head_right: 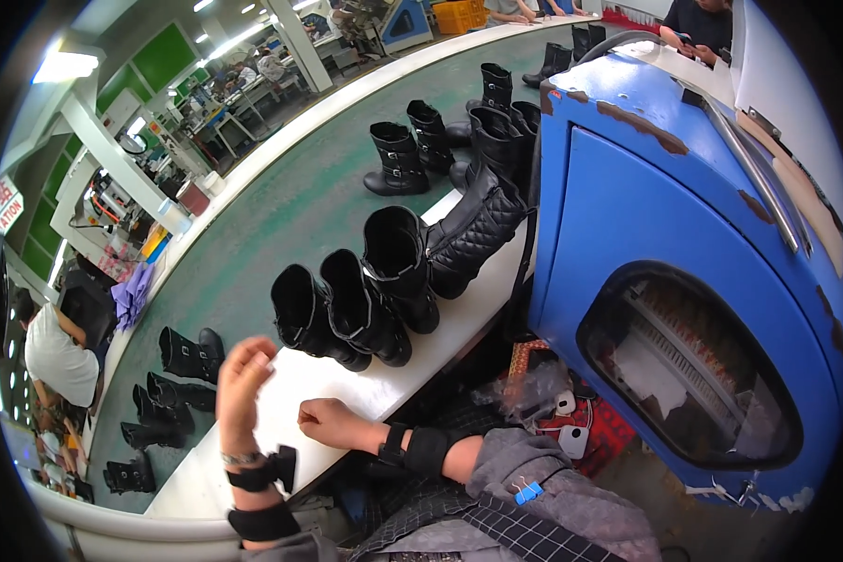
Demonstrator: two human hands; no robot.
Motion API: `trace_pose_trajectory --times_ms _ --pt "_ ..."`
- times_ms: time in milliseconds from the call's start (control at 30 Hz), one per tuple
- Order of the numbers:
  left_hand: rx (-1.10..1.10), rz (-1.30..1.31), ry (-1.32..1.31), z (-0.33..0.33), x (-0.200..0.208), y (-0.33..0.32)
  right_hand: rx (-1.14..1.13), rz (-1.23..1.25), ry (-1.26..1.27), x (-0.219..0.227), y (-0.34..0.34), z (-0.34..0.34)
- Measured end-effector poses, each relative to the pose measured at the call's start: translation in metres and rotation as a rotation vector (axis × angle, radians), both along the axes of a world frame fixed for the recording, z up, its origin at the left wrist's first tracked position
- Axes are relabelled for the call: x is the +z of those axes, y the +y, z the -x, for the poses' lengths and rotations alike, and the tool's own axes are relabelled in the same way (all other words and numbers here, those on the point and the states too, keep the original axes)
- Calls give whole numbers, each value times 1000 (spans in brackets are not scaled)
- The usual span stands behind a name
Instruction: The recorder is inspecting pairs of black boots for quality on a factory production line.
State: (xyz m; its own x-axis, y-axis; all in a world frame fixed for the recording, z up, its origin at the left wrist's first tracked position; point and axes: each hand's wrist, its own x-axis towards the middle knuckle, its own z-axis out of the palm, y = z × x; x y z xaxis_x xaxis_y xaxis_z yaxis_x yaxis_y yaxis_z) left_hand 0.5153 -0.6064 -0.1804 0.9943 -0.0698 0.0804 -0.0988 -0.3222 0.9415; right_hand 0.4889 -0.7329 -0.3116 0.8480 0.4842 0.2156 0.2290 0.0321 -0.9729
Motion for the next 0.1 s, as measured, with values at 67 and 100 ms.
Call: trace_pose_trajectory --times_ms 67,100 --pt "-23 -46 -134 -26 43 0 28 29 -4 0 -8 2" --pt "-70 -117 -165 -41 67 -3 49 44 5 0 -11 1"
